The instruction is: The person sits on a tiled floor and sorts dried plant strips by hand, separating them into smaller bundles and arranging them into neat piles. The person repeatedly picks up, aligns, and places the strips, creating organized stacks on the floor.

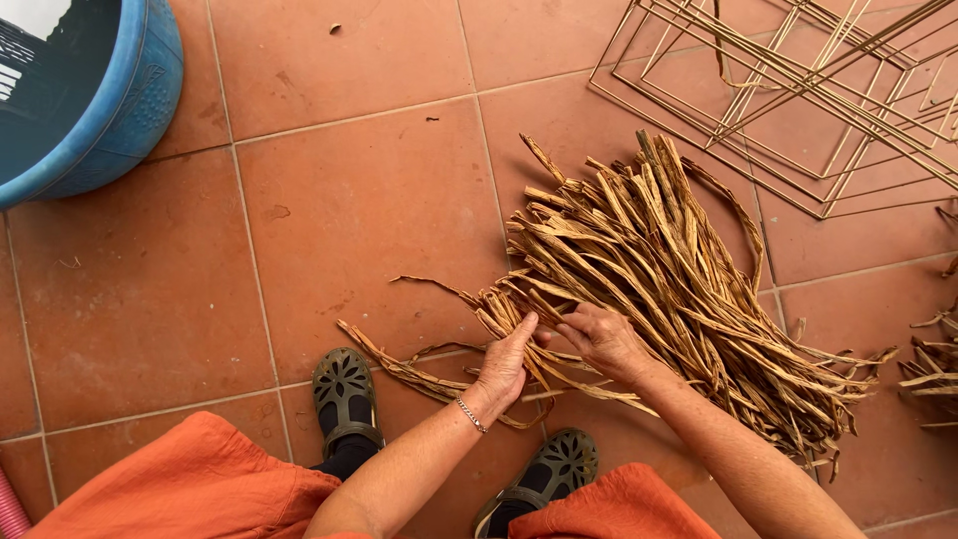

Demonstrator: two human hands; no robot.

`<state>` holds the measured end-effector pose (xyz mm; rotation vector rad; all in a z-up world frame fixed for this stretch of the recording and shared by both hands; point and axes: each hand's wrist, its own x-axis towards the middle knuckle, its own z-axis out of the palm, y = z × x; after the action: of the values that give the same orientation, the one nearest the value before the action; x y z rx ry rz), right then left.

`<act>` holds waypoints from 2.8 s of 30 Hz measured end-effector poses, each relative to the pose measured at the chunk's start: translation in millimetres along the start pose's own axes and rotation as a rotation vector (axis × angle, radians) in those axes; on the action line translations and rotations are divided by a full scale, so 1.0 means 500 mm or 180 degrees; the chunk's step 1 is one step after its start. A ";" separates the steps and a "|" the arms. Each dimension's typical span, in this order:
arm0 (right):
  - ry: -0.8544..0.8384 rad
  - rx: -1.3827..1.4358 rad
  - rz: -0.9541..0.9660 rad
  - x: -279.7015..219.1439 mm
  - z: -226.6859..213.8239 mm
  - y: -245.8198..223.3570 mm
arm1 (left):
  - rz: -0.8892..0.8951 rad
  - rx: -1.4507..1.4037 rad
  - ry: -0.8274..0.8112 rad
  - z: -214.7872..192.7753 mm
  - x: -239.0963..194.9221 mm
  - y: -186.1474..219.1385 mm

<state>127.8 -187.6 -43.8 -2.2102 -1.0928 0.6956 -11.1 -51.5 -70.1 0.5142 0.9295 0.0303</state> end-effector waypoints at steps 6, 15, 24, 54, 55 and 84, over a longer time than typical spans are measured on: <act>-0.0060 0.0644 0.0108 0.003 -0.006 -0.009 | 0.0101 -0.0124 0.0210 0.011 0.010 0.022; 0.0177 0.1188 0.0791 0.016 -0.013 -0.030 | 0.0065 -0.0008 -0.0173 0.002 0.009 -0.003; 0.0436 -0.0151 0.0046 -0.008 -0.012 0.010 | -0.0152 0.0140 0.0025 0.019 -0.009 0.021; 0.0318 -0.2259 0.1027 -0.087 -0.131 0.278 | 0.3145 0.3422 -0.0722 0.219 -0.434 0.721; 0.0288 -0.2224 0.1065 -0.085 -0.129 0.276 | 0.3165 0.3788 -0.0701 0.229 -0.428 0.709; 0.0993 0.0964 -0.0755 0.369 -0.024 -0.279 | 0.3636 0.5696 0.1022 -0.142 0.113 0.369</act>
<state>160.0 31.8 24.0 -1.8203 -0.9945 0.3690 4.1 153.4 -67.1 2.7151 0.6278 0.3346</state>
